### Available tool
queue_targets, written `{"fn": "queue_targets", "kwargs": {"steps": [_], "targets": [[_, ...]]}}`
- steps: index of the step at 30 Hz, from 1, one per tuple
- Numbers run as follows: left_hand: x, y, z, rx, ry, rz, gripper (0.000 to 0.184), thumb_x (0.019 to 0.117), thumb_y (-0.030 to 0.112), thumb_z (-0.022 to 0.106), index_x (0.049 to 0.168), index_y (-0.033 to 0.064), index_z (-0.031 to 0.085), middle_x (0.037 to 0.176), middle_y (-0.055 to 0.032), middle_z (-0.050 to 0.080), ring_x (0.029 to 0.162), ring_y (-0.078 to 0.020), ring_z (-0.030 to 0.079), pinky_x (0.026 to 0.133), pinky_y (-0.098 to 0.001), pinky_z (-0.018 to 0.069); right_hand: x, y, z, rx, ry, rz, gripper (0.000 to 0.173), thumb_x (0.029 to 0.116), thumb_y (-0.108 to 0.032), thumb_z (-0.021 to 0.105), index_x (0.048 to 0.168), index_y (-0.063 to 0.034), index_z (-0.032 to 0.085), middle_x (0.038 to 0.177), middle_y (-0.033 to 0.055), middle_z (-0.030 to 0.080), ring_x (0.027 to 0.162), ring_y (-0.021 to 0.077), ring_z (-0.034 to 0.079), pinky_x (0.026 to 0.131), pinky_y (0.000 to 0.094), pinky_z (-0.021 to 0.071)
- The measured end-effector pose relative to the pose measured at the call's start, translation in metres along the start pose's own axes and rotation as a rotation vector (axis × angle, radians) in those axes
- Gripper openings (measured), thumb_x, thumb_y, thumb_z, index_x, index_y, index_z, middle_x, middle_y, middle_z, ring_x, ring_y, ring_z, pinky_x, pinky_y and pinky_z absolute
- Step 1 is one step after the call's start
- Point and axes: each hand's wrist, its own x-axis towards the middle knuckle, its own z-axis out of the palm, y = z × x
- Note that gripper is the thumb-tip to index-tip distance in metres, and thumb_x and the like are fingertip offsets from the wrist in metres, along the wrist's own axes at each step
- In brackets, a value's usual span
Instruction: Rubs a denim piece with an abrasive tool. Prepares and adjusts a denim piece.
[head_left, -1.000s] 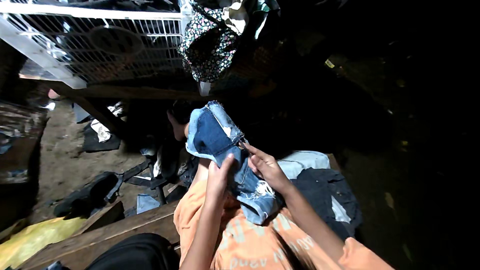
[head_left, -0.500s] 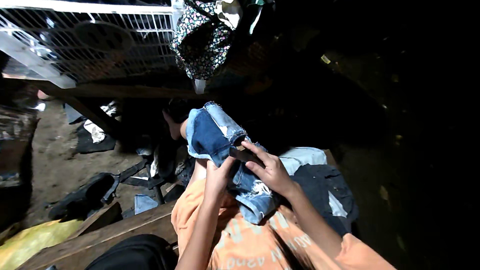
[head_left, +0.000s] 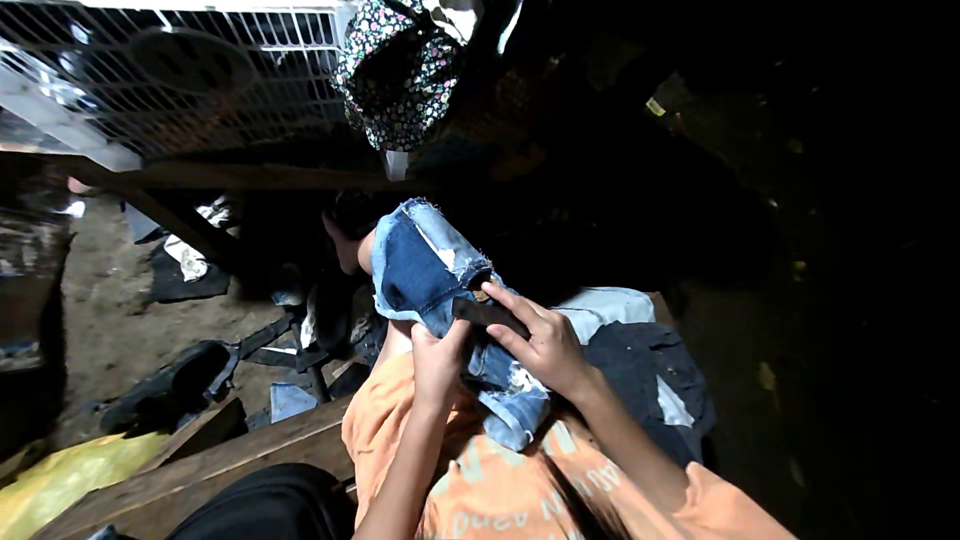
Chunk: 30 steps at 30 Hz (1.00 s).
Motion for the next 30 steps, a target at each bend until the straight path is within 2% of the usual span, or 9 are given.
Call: {"fn": "queue_targets", "kwargs": {"steps": [3,6,12,15,18,22,27,30], "targets": [[-0.003,-0.001,0.003,-0.030,0.011,0.003,0.016,0.0859,-0.009,0.060,0.088,0.0060,0.064,0.073,0.0029,0.071,0.069,-0.0044,0.070,0.068,-0.0242,0.0612,-0.001,-0.001,0.005,0.029,0.085,0.018,0.050,0.0994,-0.045,0.057,0.132,-0.0086,0.069,0.094,0.0111,0.075,0.074,0.0186,0.070,0.063,0.0354,0.0567],[-0.006,-0.002,0.005,-0.044,0.017,0.035,0.016,0.0851,-0.009,0.059,0.088,0.0063,0.064,0.073,0.0035,0.072,0.069,-0.0040,0.070,0.068,-0.0240,0.0613,-0.002,0.001,0.008,0.055,0.131,-0.002,0.046,0.0988,-0.043,0.060,0.129,-0.0097,0.071,0.088,0.0102,0.072,0.072,0.0159,0.068,0.063,0.0314,0.0551],[-0.008,-0.006,0.000,-0.028,-0.005,0.087,0.019,0.0813,-0.010,0.061,0.087,0.0075,0.063,0.074,0.0043,0.072,0.071,-0.0036,0.071,0.070,-0.0239,0.0614,0.000,0.000,0.007,0.151,0.124,0.003,0.050,0.0961,-0.042,0.065,0.127,-0.0038,0.070,0.103,0.0111,0.076,0.085,0.0124,0.072,0.075,0.0285,0.0586],[-0.010,-0.010,-0.004,-0.028,-0.019,0.087,0.022,0.0785,-0.011,0.061,0.090,0.0074,0.063,0.075,0.0053,0.072,0.071,-0.0027,0.070,0.071,-0.0230,0.0612,0.006,0.002,0.007,0.266,0.076,0.048,0.057,0.0900,-0.041,0.072,0.129,0.0004,0.067,0.093,0.0091,0.074,0.074,0.0055,0.065,0.071,0.0232,0.0553],[-0.009,-0.010,-0.011,0.020,-0.069,0.118,0.023,0.0786,-0.011,0.062,0.093,0.0070,0.063,0.077,0.0068,0.072,0.074,-0.0011,0.070,0.073,-0.0218,0.0608,0.009,0.004,0.010,0.304,0.030,0.058,0.058,0.0902,-0.041,0.072,0.129,0.0011,0.066,0.093,0.0099,0.075,0.077,0.0073,0.067,0.074,0.0257,0.0566],[-0.006,-0.011,-0.014,0.082,-0.079,0.168,0.019,0.0800,-0.008,0.063,0.092,0.0068,0.063,0.077,0.0081,0.072,0.074,0.0002,0.070,0.073,-0.0214,0.0606,0.010,0.007,0.017,0.311,0.058,0.021,0.052,0.0915,-0.041,0.071,0.123,0.0010,0.070,0.107,0.0106,0.076,0.095,0.0109,0.073,0.085,0.0300,0.0592],[-0.003,-0.019,-0.011,0.112,-0.050,0.198,0.015,0.0820,-0.006,0.065,0.093,0.0045,0.063,0.079,0.0075,0.071,0.076,0.0011,0.069,0.075,-0.0207,0.0599,0.018,0.010,0.032,0.482,0.099,0.041,0.043,0.0919,-0.034,0.072,0.108,0.0055,0.073,0.100,0.0088,0.076,0.092,0.0036,0.071,0.086,0.0225,0.0578],[0.001,-0.020,-0.011,0.091,-0.052,0.155,0.013,0.0862,-0.003,0.069,0.098,-0.0006,0.064,0.083,0.0023,0.073,0.080,-0.0030,0.071,0.079,-0.0237,0.0611,0.021,0.010,0.035,0.655,0.060,0.102,0.030,0.0954,-0.020,0.068,0.105,0.0083,0.069,0.100,0.0048,0.074,0.092,-0.0021,0.068,0.086,0.0179,0.0562]]}}
